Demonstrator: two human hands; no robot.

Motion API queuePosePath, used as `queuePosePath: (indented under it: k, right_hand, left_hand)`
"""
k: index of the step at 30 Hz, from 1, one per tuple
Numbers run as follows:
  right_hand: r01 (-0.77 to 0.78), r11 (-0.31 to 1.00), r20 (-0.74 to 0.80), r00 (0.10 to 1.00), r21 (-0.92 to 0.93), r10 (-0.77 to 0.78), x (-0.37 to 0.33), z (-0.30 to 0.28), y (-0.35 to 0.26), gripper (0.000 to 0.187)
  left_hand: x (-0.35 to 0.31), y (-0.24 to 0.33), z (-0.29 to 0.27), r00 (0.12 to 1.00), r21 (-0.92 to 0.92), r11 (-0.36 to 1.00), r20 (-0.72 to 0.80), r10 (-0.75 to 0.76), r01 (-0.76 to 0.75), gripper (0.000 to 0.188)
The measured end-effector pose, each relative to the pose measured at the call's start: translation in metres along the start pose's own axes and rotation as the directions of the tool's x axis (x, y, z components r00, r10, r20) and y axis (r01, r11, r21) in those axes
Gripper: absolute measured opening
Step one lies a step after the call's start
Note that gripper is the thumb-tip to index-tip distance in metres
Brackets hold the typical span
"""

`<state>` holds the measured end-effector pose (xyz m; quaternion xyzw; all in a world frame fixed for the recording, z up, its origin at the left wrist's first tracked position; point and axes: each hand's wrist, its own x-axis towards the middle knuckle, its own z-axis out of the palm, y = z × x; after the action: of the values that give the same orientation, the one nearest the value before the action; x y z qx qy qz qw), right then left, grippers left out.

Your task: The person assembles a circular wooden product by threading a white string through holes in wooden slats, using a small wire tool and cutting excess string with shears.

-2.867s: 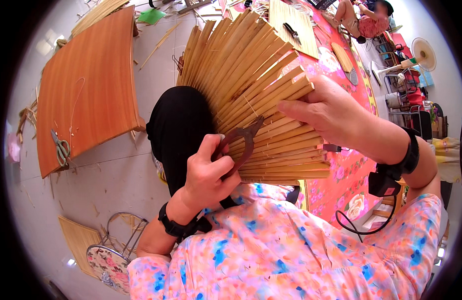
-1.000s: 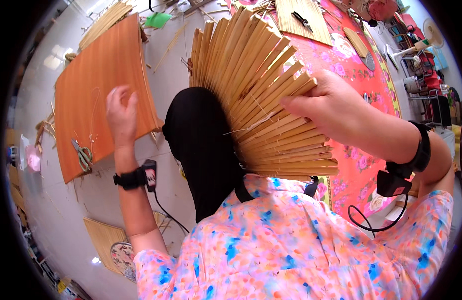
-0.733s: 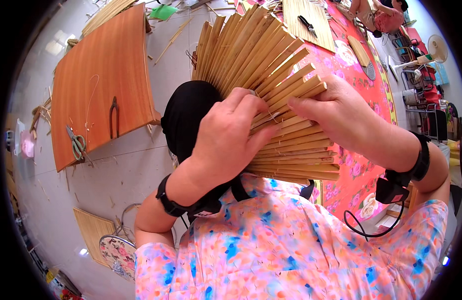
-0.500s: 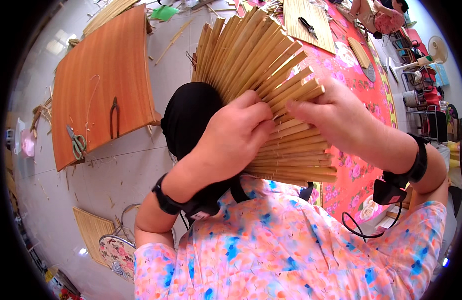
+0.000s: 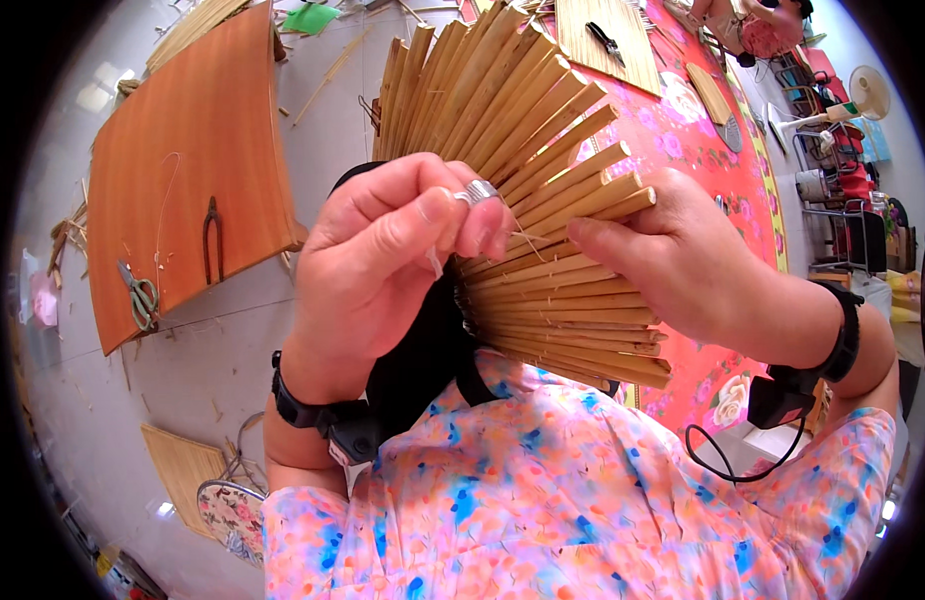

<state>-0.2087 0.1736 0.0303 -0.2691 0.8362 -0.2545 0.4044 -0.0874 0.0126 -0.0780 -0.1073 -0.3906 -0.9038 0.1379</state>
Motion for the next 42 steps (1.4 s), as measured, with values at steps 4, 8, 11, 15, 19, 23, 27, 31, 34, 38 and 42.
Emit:
queuePosePath:
  k: [4, 8, 11, 15, 19, 23, 27, 31, 34, 38, 42]
  right_hand:
    - [0.022, 0.999, 0.025, 0.999, -0.050, -0.020, 0.001, 0.000, -0.003, 0.020]
    - [0.042, 0.995, -0.024, 0.999, 0.087, -0.040, 0.001, 0.001, 0.006, 0.021]
    - [-0.034, 0.999, -0.007, 0.999, 0.028, 0.034, 0.002, -0.002, 0.006, 0.022]
    - [-0.029, 0.997, 0.032, 0.999, -0.067, 0.031, 0.005, -0.004, 0.000, 0.025]
    - [0.103, 0.990, 0.062, 0.993, -0.093, -0.098, 0.008, -0.006, 0.009, 0.043]
    - [0.134, 0.988, 0.092, 0.988, -0.070, -0.128, 0.009, -0.006, 0.016, 0.054]
    - [0.153, 0.972, 0.135, 0.975, 0.178, -0.178, 0.003, -0.002, 0.024, 0.051]
    - [0.262, 0.833, 0.090, 0.934, 0.487, -0.346, 0.008, 0.016, 0.061, 0.041]
    - [0.333, 0.796, 0.004, 0.921, 0.506, -0.389, 0.014, 0.030, 0.085, 0.029]
    - [0.466, 0.732, -0.093, 0.867, 0.496, -0.489, 0.030, 0.057, 0.105, 0.026]
    - [0.441, 0.718, -0.094, 0.878, 0.538, -0.470, 0.033, 0.058, 0.108, 0.022]
  left_hand:
    - [-0.005, 0.002, -0.003, 0.999, -0.055, 0.998, -0.049, -0.019, 0.017, 0.028]
    - [-0.011, 0.013, -0.001, 0.984, 0.352, 0.928, -0.163, -0.070, 0.124, 0.030]
    - [-0.026, 0.038, -0.023, 0.892, 0.272, 0.849, -0.150, -0.427, 0.453, 0.032]
    - [-0.064, 0.054, -0.032, 0.751, 0.332, 0.675, -0.243, -0.613, 0.659, 0.025]
    - [-0.103, 0.071, -0.035, 0.708, 0.408, 0.583, -0.320, -0.629, 0.703, 0.017]
    - [-0.125, 0.093, -0.025, 0.699, 0.544, 0.448, -0.463, -0.544, 0.709, 0.013]
    - [-0.134, 0.110, -0.012, 0.784, 0.653, 0.437, -0.545, -0.298, 0.619, 0.013]
    - [-0.138, 0.121, 0.002, 0.861, 0.831, 0.351, -0.496, 0.117, 0.431, 0.007]
    - [-0.127, 0.117, 0.008, 0.864, 0.912, 0.283, -0.382, 0.328, 0.296, 0.004]
    - [-0.128, 0.134, 0.035, 0.847, 0.930, 0.081, -0.360, 0.391, 0.358, 0.003]
    - [-0.122, 0.156, 0.042, 0.877, 0.907, -0.124, -0.343, 0.336, 0.402, 0.004]
